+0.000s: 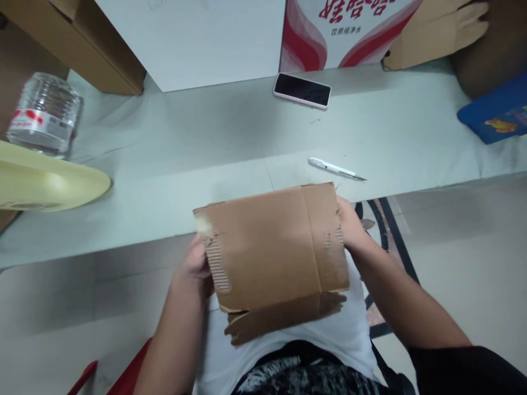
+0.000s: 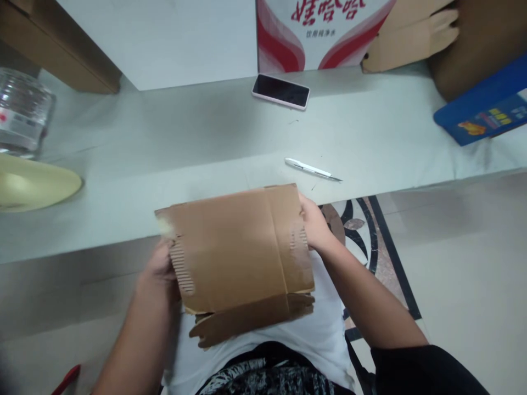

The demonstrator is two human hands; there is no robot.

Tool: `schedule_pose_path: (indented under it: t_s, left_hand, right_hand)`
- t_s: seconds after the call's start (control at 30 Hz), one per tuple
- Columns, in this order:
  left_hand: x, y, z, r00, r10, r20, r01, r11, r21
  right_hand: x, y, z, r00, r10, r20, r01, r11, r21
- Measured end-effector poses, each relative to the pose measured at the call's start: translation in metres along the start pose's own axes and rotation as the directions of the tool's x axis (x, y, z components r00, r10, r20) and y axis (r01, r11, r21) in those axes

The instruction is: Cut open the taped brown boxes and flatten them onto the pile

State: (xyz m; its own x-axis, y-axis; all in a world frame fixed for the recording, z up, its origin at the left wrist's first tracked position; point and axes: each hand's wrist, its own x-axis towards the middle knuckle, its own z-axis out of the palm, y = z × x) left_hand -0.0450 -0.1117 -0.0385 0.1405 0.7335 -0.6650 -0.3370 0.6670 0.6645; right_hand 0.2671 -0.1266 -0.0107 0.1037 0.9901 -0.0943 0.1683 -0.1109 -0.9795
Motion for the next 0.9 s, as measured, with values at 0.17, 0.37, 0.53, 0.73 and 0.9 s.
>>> schedule_pose_path:
  t_s: [0.17, 0.37, 0.53, 0.73, 0.9]
  left_hand:
    - [0.005, -0.004, 0.002, 0.989, 0.045, 0.14, -0.054, 0.997, 0.057]
    - [0.009, 0.005, 0.006, 0.976, 0.21, 0.054, -0.209, 0.977, -0.03]
    - [0.02, 0.009, 0.036, 0.938, 0.343, -0.053, -0.347, 0.921, -0.177]
    - [0.035, -0.002, 0.089, 0.942, 0.318, 0.108, -0.313, 0.948, -0.062]
    - [0.062, 0.015, 0.078, 0.681, 0.717, 0.149, -0.651, 0.5, 0.571]
  right_hand:
    - [-0.007, 0.002, -0.004, 0.979, 0.099, -0.18, -0.076, 0.988, 0.131]
    - [-0.028, 0.024, -0.046, 0.983, 0.179, 0.036, -0.178, 0.895, 0.409]
    - [-0.067, 0.043, -0.061, 0.955, 0.084, 0.286, -0.205, 0.882, 0.424]
    - [-0.088, 0.033, -0.057, 0.982, 0.163, -0.098, -0.12, 0.933, 0.34]
    - [-0.077, -0.004, -0.113, 0.816, 0.072, -0.573, 0.107, 0.956, 0.273]
